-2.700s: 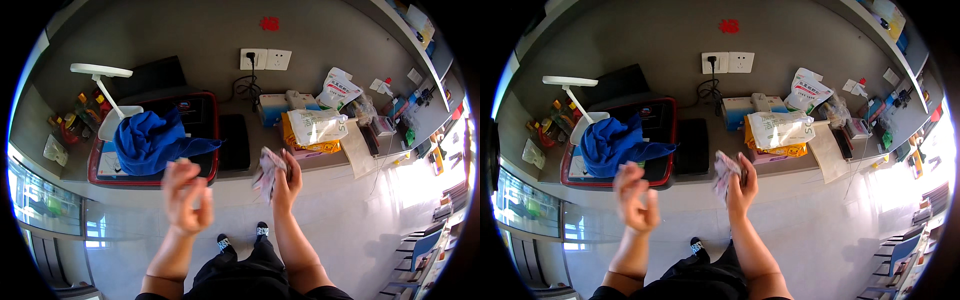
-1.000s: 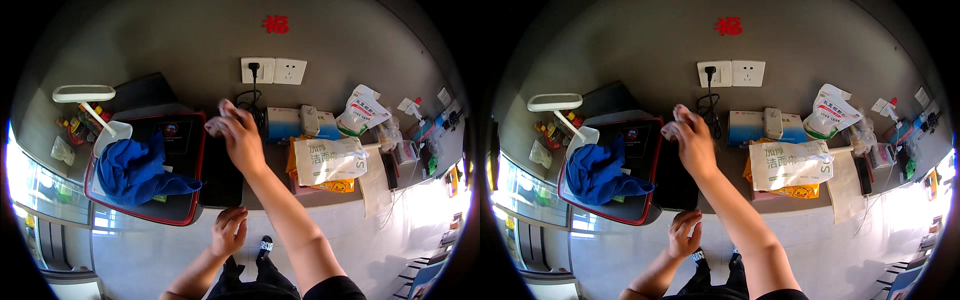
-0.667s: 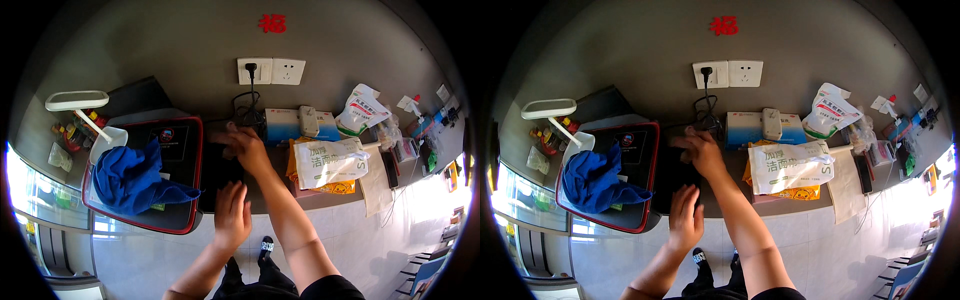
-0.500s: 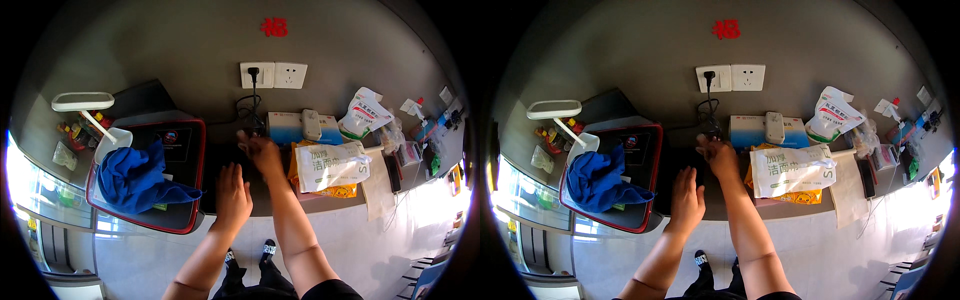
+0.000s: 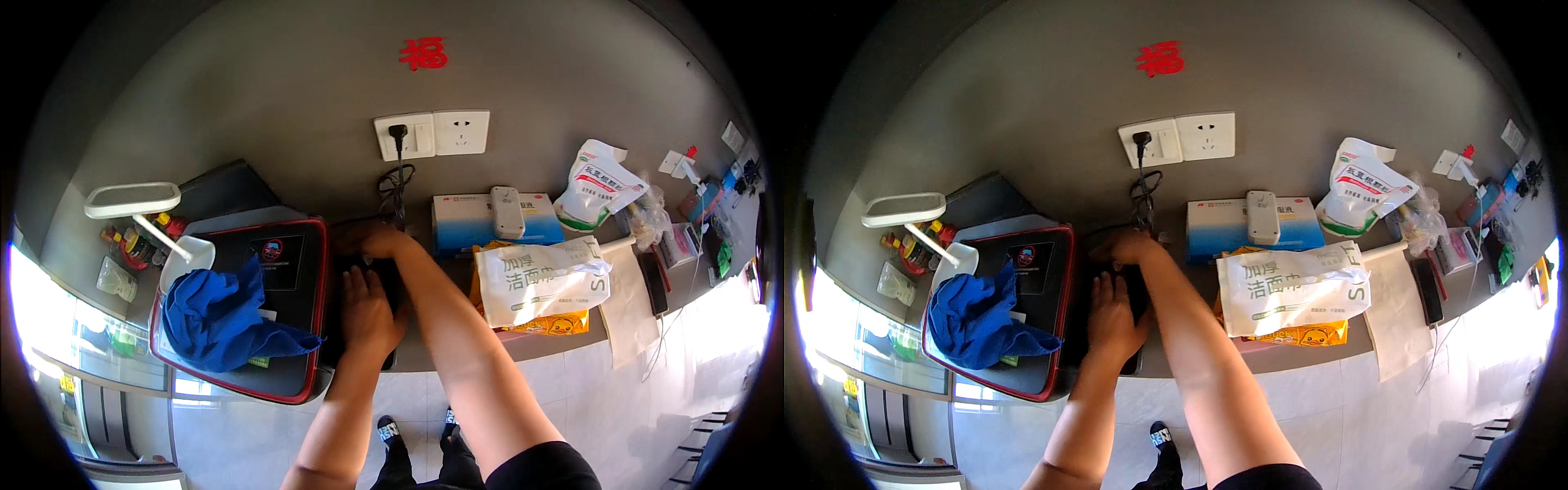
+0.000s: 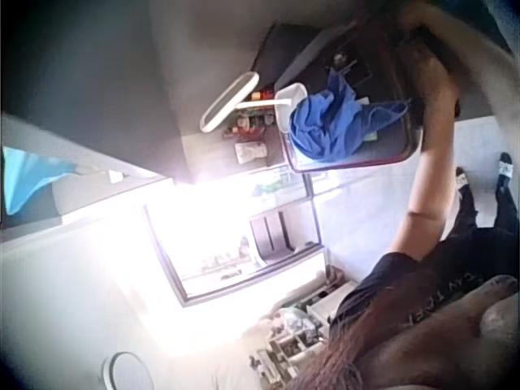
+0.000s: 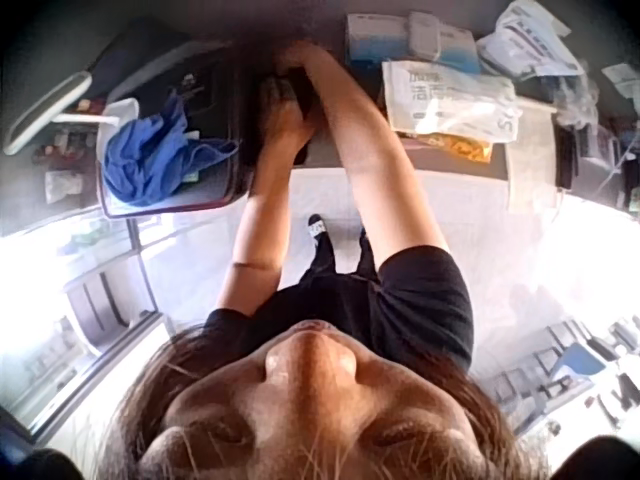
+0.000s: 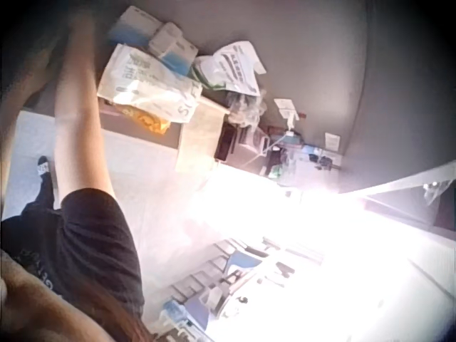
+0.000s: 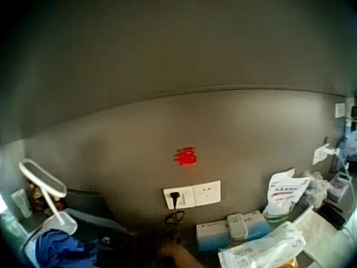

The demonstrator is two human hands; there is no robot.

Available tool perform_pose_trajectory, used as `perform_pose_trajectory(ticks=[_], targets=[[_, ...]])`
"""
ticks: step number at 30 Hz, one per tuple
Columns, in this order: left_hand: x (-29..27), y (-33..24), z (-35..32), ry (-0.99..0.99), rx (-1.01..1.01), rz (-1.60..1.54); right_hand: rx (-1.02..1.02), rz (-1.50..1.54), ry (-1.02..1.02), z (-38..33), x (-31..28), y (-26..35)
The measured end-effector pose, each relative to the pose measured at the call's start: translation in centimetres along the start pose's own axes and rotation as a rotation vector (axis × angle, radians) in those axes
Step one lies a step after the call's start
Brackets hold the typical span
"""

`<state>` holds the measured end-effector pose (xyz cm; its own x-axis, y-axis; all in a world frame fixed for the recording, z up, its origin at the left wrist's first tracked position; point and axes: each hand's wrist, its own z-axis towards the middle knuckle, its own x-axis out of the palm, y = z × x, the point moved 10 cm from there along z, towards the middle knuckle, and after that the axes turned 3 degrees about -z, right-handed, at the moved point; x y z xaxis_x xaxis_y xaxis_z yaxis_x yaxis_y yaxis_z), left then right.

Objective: The person wipes a shelf with a cloth, picks up several packages and a white object, and wipes an individual box and package before placing them back on the shelf.

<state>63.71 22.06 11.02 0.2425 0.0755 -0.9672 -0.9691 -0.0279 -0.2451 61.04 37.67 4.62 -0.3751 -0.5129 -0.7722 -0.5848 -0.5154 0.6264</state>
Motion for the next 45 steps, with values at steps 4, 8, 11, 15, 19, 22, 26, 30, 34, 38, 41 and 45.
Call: perform_pose_trajectory(ticks=[4,8,11,15,19,22,26,30,34,38,41,45], targets=[[0.9,0.3,0.2,0.007,-0.008,0.059,0.255,-0.164,-0.090,-0.3,-1.0,-3.0],[0.6,0.1,0.3,0.050,-0.008,0.069,0.504,-0.002,-0.369,-1.3,-2.7,-6.8],[0.4,-0.4,0.8,0.069,0.016,0.040,0.531,0.119,-0.824,-3.4,-3.1,-10.8],[0.4,-0.2,2.5,0.066,-0.001,-0.090,0.112,0.644,-1.051,-5.1,-2.5,-11.1],[1.2,0.5,3.5,0.132,-0.086,-0.079,0.071,0.206,-0.805,-6.1,-3.3,-4.4],[1.2,-0.2,3.7,0.142,-0.072,-0.062,0.087,0.042,-0.654,-4.7,-2.5,-4.8],[1.5,-0.5,3.7,0.148,-0.057,-0.024,0.407,-0.176,-0.657,-5.5,-2.9,-8.0],[1.9,0.0,3.6,0.146,-0.046,0.005,0.305,-0.191,-1.027,-10.0,-4.2,-4.4],[2.3,0.2,3.8,0.170,-0.054,-0.016,0.285,-0.522,-1.002,-11.7,-2.8,-1.8],[1.9,0.4,3.9,0.190,-0.047,-0.053,0.305,-0.452,-0.961,-15.1,-1.3,-0.2],[2.2,0.8,3.9,0.177,-0.045,-0.066,0.417,-0.382,-0.836,-15.7,-0.5,-0.6],[2.6,0.9,4.0,0.183,-0.061,-0.053,0.319,0.107,-0.780,-13.3,-0.8,-3.6]])
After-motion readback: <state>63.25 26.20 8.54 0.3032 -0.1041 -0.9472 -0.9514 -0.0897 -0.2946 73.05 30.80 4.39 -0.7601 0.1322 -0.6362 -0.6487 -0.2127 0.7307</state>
